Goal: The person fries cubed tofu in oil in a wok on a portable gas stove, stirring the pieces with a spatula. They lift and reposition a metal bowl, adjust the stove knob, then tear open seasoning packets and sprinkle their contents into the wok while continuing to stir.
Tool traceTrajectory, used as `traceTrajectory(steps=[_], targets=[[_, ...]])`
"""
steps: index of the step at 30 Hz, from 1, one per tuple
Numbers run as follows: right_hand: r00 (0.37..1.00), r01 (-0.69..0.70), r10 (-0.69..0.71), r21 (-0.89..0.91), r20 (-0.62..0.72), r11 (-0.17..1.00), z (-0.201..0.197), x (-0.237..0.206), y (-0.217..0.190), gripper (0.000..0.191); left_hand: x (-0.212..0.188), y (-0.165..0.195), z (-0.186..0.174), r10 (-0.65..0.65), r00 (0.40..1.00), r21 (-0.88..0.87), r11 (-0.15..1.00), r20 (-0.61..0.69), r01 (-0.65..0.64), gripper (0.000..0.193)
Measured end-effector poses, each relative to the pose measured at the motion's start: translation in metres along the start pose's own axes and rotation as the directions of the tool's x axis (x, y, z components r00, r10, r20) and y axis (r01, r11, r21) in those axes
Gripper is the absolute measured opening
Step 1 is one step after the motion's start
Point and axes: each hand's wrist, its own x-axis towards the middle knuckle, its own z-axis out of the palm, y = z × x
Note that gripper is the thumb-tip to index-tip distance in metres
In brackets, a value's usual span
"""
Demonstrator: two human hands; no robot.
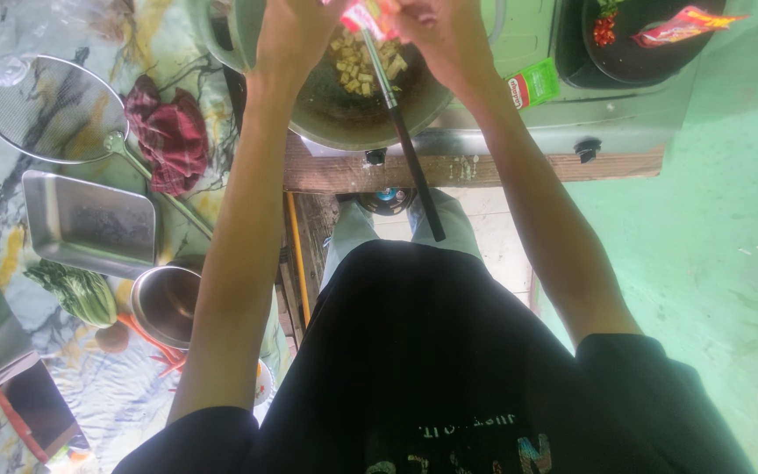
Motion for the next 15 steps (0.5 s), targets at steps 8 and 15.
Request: traceTrajectory(steps=[8,15], targets=[[0.972,0.224,-0.200,-0.236,0.121,0.946,0.040,-0.002,-0.038,0.009,-0.041,-0.013,-0.043,-0.242,0.968,-0.255,0.942,-0.067,0.218,0.022],[0.985,0.148,-0.092,-0.455,0.143,0.878,0.056,0.007,-0.034,0.008,-0.066,-0.043,-0.037,-0.160,0.984,-0.246,0.960,-0.078,0.137,0.018]])
